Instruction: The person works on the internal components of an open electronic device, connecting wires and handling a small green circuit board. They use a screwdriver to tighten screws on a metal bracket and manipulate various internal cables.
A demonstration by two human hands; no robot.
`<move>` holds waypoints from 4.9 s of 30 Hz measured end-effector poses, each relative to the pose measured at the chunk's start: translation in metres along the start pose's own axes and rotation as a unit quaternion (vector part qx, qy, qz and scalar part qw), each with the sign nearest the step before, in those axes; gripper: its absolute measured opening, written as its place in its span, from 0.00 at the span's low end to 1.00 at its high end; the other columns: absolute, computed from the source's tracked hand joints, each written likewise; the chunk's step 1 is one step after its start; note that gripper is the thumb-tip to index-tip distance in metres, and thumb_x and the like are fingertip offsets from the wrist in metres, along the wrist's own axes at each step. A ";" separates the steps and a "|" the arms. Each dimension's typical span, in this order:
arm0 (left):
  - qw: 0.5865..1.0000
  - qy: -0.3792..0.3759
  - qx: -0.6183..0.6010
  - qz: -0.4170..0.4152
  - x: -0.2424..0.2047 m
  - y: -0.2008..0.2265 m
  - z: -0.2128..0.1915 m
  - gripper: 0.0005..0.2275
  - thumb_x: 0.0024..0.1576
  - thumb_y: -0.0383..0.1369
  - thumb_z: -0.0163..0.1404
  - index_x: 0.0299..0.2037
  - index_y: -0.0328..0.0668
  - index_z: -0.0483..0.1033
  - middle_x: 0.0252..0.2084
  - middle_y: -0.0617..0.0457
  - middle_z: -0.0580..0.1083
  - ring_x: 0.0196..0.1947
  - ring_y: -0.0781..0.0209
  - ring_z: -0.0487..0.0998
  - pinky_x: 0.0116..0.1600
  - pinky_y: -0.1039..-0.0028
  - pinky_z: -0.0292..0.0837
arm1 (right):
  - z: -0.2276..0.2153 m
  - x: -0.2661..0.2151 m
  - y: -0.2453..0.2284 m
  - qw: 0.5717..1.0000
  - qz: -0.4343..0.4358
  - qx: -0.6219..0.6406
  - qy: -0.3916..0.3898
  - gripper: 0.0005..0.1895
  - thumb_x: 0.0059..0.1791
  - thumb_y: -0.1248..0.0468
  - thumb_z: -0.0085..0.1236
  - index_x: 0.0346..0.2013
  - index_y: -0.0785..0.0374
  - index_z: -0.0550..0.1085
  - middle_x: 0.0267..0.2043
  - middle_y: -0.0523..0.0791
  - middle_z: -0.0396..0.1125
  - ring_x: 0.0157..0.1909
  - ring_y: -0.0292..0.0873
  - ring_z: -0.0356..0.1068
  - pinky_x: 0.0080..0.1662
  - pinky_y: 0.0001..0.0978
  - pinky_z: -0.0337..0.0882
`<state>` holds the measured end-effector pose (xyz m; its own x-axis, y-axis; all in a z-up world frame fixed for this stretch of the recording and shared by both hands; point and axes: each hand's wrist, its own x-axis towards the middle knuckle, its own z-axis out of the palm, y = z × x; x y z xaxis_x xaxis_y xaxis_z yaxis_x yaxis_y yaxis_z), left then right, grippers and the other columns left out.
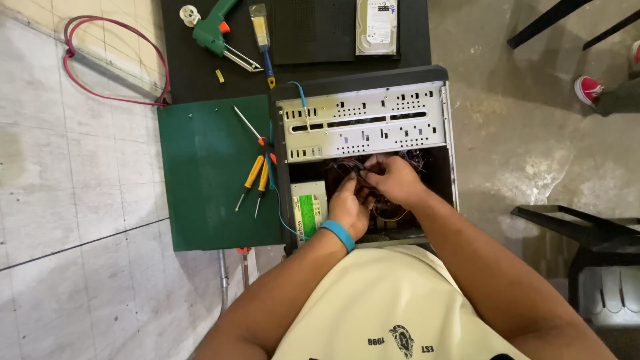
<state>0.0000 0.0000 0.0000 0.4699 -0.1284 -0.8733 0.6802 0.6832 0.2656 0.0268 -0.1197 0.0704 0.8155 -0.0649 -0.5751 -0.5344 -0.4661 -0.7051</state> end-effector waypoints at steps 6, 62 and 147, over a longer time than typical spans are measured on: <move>0.999 0.008 0.031 0.005 -0.006 0.007 0.010 0.05 0.65 0.37 0.50 0.47 0.52 0.74 0.44 0.56 0.72 0.44 0.56 0.70 0.50 0.65 0.68 | -0.003 -0.007 -0.005 0.997 -0.026 -0.070 -0.002 0.12 0.48 0.61 0.61 0.46 0.55 0.78 0.36 0.48 0.74 0.41 0.48 0.75 0.43 0.40 0.73; 0.983 0.007 0.172 0.064 -0.026 0.019 0.026 0.16 0.66 0.41 0.51 0.61 0.49 0.69 0.52 0.52 0.73 0.51 0.54 0.73 0.52 0.62 0.68 | 0.000 0.012 0.008 0.998 -0.005 -0.067 0.009 0.13 0.47 0.59 0.62 0.46 0.56 0.80 0.43 0.47 0.77 0.49 0.49 0.76 0.51 0.43 0.75; 0.657 -0.195 0.584 0.435 -0.119 0.077 0.030 0.23 0.59 0.26 0.56 0.63 0.37 0.61 0.60 0.36 0.61 0.35 0.49 0.80 0.40 0.64 0.81 | -0.042 -0.052 0.021 0.969 -0.111 0.219 0.024 0.09 0.55 0.69 0.55 0.46 0.66 0.80 0.38 0.51 0.77 0.45 0.40 0.72 0.48 0.36 0.73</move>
<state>0.0132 0.0465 0.1370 0.9204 -0.3841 -0.0734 -0.0803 -0.3694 0.9258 -0.0178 -0.1629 0.1030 0.9246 -0.0512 -0.3775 -0.3800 -0.0551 -0.9233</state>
